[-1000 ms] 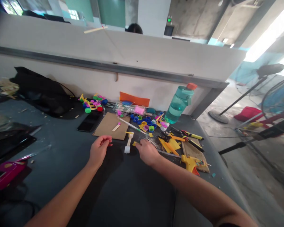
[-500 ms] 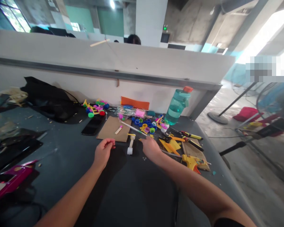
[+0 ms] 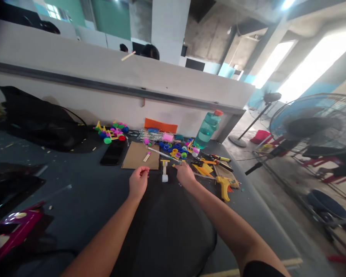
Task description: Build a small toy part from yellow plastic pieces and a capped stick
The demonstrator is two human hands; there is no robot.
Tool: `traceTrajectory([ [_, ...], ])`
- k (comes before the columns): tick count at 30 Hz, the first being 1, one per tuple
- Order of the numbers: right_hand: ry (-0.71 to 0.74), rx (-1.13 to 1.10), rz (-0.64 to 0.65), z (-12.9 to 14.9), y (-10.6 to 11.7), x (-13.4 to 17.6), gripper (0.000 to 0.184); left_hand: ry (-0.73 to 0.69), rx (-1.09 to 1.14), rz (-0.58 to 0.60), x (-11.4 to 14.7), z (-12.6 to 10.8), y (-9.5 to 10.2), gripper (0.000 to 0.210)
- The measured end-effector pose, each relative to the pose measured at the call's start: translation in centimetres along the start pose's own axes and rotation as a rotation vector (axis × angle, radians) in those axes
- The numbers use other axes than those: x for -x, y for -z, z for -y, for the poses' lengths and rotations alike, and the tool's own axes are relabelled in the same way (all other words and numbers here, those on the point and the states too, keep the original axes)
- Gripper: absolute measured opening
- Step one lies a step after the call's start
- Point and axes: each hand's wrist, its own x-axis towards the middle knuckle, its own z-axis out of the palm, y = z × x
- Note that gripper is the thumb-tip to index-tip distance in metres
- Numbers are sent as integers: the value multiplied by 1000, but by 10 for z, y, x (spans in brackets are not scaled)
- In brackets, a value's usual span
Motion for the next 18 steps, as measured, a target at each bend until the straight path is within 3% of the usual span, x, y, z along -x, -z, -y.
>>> traceTrajectory([
  [7, -136, -21, -137, 24, -18, 23, 45, -32, -53, 19, 4, -9, 2, 17],
  [12, -228, -29, -212, 26, -27, 18, 46, -39, -127, 47, 7, -16, 3, 18],
  [18, -192, -43, -246, 23, -27, 19, 45, -33, -227, 67, 8, -24, 3, 18],
])
